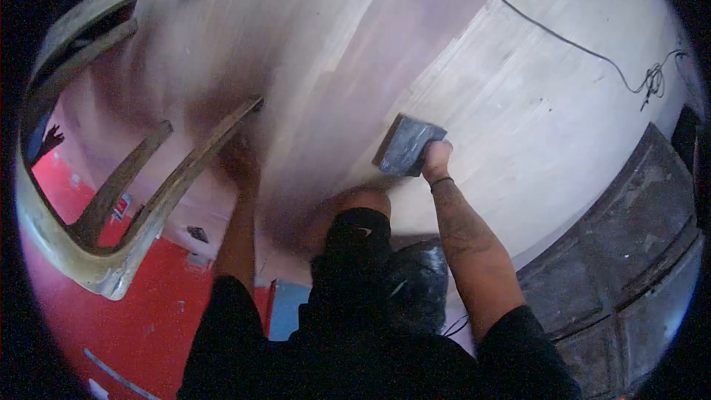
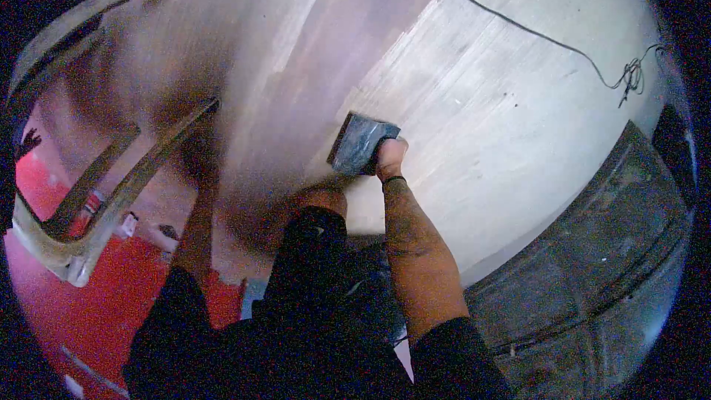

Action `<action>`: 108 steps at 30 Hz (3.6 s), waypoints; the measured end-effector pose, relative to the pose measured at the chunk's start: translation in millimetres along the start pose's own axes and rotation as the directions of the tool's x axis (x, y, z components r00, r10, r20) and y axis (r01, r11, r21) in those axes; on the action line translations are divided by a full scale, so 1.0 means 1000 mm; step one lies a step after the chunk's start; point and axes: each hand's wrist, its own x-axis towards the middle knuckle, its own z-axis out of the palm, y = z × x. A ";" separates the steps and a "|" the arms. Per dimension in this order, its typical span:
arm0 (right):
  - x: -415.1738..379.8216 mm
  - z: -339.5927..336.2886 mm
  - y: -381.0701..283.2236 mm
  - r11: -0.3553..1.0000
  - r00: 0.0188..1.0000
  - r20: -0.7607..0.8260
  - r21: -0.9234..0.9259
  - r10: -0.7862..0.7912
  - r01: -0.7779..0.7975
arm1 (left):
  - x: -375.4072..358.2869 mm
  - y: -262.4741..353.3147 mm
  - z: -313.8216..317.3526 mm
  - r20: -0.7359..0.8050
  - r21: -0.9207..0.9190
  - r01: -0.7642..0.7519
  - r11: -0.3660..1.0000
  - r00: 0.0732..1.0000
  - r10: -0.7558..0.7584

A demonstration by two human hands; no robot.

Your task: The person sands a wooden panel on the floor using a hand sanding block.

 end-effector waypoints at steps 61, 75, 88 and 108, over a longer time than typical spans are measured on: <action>-0.369 -0.215 0.412 0.991 0.983 -0.183 0.130 -0.005 0.029 | -0.302 0.048 0.056 0.021 -0.349 0.253 0.902 0.965 -0.262; -0.311 -0.261 0.376 0.720 0.949 -0.286 0.630 -0.134 0.292 | -0.259 0.101 0.057 -0.016 -0.377 0.451 0.809 0.870 -0.492; -0.387 -0.233 0.403 0.997 0.964 -0.261 0.041 -0.052 0.065 | -0.258 0.086 0.074 -0.205 -0.336 -0.028 0.942 0.978 -0.044; -0.388 -0.205 -0.138 0.424 0.465 0.066 0.537 -0.883 0.729 | -0.319 0.165 -0.223 -0.209 -0.878 0.105 -0.467 0.793 0.572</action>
